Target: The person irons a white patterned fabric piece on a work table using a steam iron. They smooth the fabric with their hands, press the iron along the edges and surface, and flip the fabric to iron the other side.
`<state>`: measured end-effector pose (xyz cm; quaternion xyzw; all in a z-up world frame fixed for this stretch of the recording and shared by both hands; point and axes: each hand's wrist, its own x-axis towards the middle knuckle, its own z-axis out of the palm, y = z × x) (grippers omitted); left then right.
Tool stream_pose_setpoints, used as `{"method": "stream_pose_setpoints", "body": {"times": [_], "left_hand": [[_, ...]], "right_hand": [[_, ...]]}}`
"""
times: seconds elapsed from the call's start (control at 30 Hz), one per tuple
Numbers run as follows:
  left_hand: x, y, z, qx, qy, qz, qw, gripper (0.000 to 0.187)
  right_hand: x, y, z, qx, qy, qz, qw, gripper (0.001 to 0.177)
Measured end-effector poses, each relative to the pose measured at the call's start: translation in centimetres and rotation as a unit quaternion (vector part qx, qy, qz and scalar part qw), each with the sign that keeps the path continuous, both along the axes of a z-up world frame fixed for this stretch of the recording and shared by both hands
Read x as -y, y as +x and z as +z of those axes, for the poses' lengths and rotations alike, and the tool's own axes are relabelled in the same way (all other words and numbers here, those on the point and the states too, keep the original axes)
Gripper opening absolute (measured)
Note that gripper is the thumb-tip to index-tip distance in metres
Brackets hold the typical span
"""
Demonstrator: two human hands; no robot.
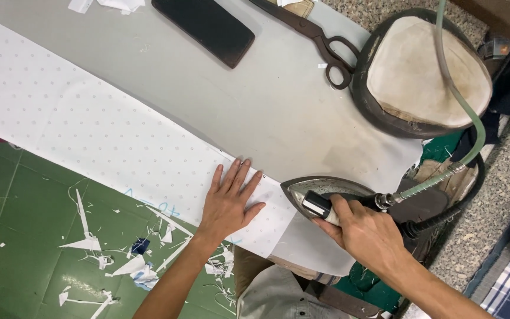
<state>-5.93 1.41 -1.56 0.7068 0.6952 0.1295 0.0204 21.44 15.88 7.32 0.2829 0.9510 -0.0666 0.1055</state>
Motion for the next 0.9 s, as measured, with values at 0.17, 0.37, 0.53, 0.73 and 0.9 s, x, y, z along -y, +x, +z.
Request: {"method": "stream_pose_setpoints", "body": {"times": [0.17,0.37,0.53,0.73,0.9], "left_hand": [[0.0,-0.2,0.1,0.009,0.002,0.003,1.0,0.061],[-0.1,-2.5,-0.6,-0.029,-0.004,0.02,0.999,0.065],[-0.5,-8.3,0.2,-0.106,0.021,0.022,0.994,0.062],[0.3,-12.3,0.6,-0.131,0.002,0.025,0.991,0.057],[0.5,-12.8,0.5,-0.072,0.021,0.034,0.997,0.054]], "right_hand": [[-0.3,-2.9,0.4,-0.01,0.016,0.001,1.0,0.059],[-0.4,-5.0,0.7,-0.003,0.031,-0.004,1.0,0.053],[-0.5,-5.1,0.7,0.0,0.006,-0.007,1.0,0.057],[-0.7,-4.9,0.5,0.022,-0.016,-0.026,0.999,0.057],[-0.8,-4.7,0.3,0.011,0.01,-0.014,1.0,0.057]]}}
